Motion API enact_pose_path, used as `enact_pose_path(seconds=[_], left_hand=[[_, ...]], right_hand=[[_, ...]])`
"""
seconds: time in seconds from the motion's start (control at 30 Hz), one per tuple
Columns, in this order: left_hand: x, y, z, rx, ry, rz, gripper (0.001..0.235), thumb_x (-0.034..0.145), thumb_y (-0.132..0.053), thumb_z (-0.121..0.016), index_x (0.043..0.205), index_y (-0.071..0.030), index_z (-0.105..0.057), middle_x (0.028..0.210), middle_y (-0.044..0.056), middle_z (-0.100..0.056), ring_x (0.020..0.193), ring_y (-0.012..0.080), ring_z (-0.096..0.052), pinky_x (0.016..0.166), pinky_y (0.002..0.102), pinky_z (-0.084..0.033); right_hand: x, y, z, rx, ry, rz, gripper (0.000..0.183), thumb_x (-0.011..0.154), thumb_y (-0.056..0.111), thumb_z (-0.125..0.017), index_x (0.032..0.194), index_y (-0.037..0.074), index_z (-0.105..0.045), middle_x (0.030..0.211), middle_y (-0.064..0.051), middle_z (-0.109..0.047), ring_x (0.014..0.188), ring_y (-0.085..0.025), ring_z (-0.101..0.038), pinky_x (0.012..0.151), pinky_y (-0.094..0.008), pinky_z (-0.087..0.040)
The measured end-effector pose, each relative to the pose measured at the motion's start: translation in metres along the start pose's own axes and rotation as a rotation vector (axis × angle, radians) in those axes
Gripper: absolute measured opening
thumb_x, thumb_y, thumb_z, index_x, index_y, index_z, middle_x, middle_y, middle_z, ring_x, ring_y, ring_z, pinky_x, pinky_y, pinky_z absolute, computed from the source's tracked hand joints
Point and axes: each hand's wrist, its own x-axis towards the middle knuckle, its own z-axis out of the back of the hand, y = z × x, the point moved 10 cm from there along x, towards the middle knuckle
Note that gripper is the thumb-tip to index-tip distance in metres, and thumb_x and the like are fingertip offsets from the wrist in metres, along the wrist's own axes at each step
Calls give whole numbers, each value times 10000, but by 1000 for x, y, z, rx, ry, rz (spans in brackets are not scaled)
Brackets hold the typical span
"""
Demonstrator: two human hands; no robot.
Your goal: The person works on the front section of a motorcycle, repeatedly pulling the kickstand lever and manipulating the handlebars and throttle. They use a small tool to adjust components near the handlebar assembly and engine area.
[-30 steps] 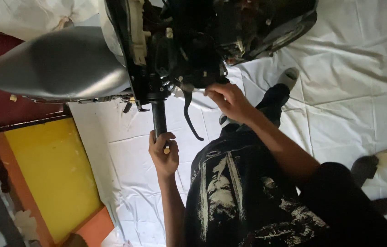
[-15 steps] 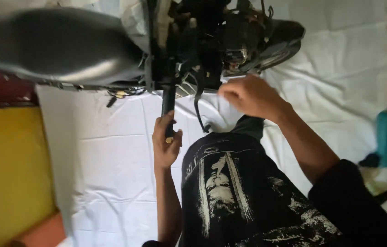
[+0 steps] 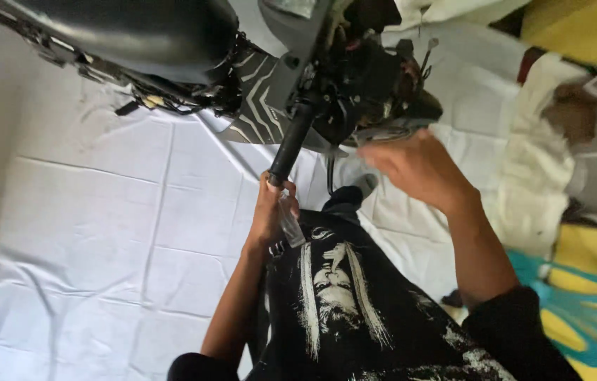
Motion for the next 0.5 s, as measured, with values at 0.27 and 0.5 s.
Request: enact_pose_path(seconds=[0.27, 0.5], left_hand=[[-4, 38, -12, 327, 58, 12, 745, 976, -71, -641, 1593, -132, -228, 859, 166, -611, 507, 280, -672, 484, 367, -588], [-5, 5, -35, 488, 116, -89, 389, 884, -75, -791, 1236, -10, -641, 513, 121, -630, 403, 190, -617, 419, 296, -483]], right_hand=[[13, 22, 14, -223, 108, -156, 224, 1048, 255, -547, 1156, 263, -743, 934, -77, -771, 832, -373, -724, 713, -509, -560], [46, 36, 28, -644, 178, -66, 352, 1127, 378, -482, 827, 284, -641, 689, 19, -662, 623, -228, -685, 565, -327, -511]])
